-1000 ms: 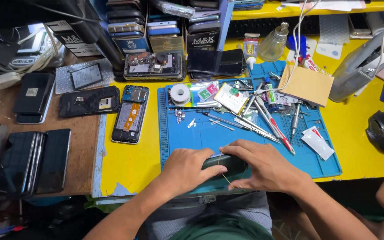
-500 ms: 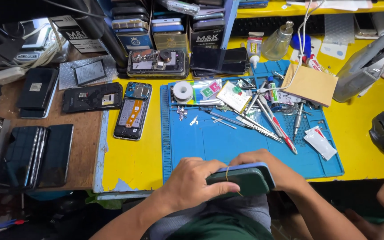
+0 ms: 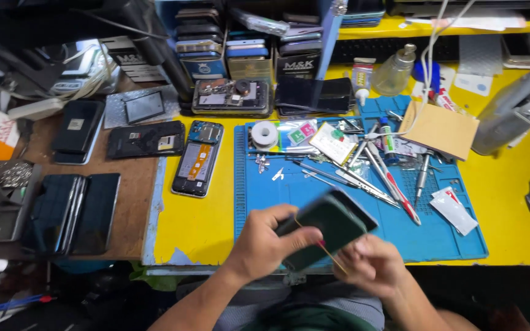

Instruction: Testing and inspecting various mobile phones at a repair station, including securing a screen with rubber bands and checking display functionality.

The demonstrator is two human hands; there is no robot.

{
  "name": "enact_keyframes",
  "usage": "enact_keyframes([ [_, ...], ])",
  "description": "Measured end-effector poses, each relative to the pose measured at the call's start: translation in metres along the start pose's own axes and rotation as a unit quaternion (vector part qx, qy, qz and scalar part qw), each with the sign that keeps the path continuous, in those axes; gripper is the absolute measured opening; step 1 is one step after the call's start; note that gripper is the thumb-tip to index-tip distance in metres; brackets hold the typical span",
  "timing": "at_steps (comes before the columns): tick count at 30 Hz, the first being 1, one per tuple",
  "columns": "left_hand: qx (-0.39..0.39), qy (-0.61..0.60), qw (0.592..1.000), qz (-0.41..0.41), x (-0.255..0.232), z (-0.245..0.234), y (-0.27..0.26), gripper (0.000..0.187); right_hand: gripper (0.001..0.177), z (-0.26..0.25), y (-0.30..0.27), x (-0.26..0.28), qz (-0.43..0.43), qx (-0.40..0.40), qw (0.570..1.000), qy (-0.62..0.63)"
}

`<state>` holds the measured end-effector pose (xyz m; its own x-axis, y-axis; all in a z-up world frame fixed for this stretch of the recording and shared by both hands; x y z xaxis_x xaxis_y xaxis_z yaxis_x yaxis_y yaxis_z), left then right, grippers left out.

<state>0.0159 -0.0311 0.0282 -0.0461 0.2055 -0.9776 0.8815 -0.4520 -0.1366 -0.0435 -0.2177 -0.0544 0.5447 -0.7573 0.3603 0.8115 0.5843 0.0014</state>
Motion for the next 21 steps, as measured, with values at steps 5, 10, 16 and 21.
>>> enact_keyframes([
  [5,-0.071,-0.116,0.989,-0.053,0.013,-0.018,0.025,0.043,0.026,0.005,-0.027,-0.026,0.043,0.038,0.993,0.101],
  [10,-0.089,-0.052,0.991,-0.084,0.010,-0.021,0.037,0.049,0.027,0.030,-0.039,-0.001,-0.147,0.007,0.985,-0.088],
  [16,-0.069,0.012,0.991,-0.114,-0.004,-0.001,0.035,0.037,0.051,0.096,-0.026,0.012,-0.125,-0.026,0.891,-0.435],
  [21,-0.119,0.276,0.951,0.075,-0.004,0.007,0.029,0.041,0.036,0.115,-0.009,0.004,-0.155,0.033,0.758,-0.633],
])
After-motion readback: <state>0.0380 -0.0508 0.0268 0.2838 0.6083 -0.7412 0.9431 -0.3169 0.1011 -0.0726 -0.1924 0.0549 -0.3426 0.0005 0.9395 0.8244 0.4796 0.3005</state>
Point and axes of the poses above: each hand's wrist, its own y-axis towards the middle knuckle, its own z-axis out of the palm, x = y × z, the point moved 5 cm from there along y, towards the middle knuckle, and after that the axes turned 3 degrees about y, right-handed, at the moved point
